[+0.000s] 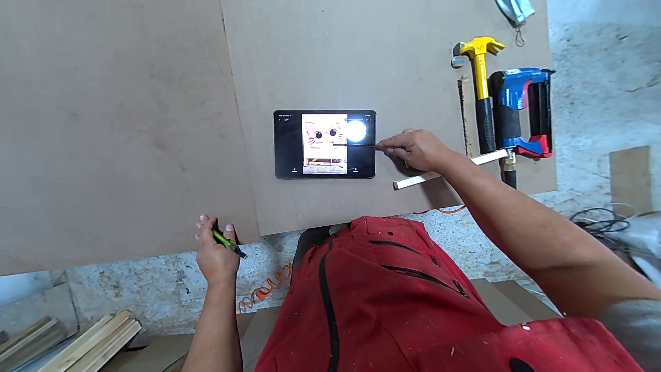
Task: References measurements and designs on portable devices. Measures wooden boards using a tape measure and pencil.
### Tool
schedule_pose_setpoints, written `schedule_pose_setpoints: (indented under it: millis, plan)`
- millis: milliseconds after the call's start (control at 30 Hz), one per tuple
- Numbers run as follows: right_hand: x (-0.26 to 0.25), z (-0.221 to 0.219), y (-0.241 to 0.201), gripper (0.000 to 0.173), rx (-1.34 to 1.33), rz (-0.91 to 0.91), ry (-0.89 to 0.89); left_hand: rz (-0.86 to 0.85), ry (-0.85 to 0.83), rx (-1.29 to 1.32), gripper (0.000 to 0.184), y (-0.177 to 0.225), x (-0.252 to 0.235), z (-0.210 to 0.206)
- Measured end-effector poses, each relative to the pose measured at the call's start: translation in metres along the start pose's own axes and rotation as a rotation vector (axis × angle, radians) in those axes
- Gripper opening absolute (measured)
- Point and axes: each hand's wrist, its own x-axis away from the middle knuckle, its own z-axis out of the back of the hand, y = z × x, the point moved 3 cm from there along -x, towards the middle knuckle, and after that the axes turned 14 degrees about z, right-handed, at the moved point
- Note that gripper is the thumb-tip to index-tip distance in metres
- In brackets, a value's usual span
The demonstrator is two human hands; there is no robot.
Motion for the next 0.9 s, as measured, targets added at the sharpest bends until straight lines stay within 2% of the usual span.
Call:
schedule_pose_setpoints:
  millis: [600,733,833,900]
  plan:
    - [-0.002,-0.001,0.0,0.032,-0.003,0.001,-0.009,0.0,-0.001,-0.01,0.052,-0.004,-0.001,-0.001]
    - [0.003,0.005,-0.001,0.031,-0.064,0.004,0.057,0.013,-0.029,-0.015,0.052,0.001,-0.001,0.001]
    - [0.002,0.022,-0.023,0.028,-0.226,-0.14,0.113,0.074,-0.106,-0.007,0.052,0.003,-0.002,0.011]
    - [-0.004,0.022,-0.049,0.024,-0.325,-0.182,0.081,0.087,-0.147,-0.025,0.053,0.001,-0.005,0.019]
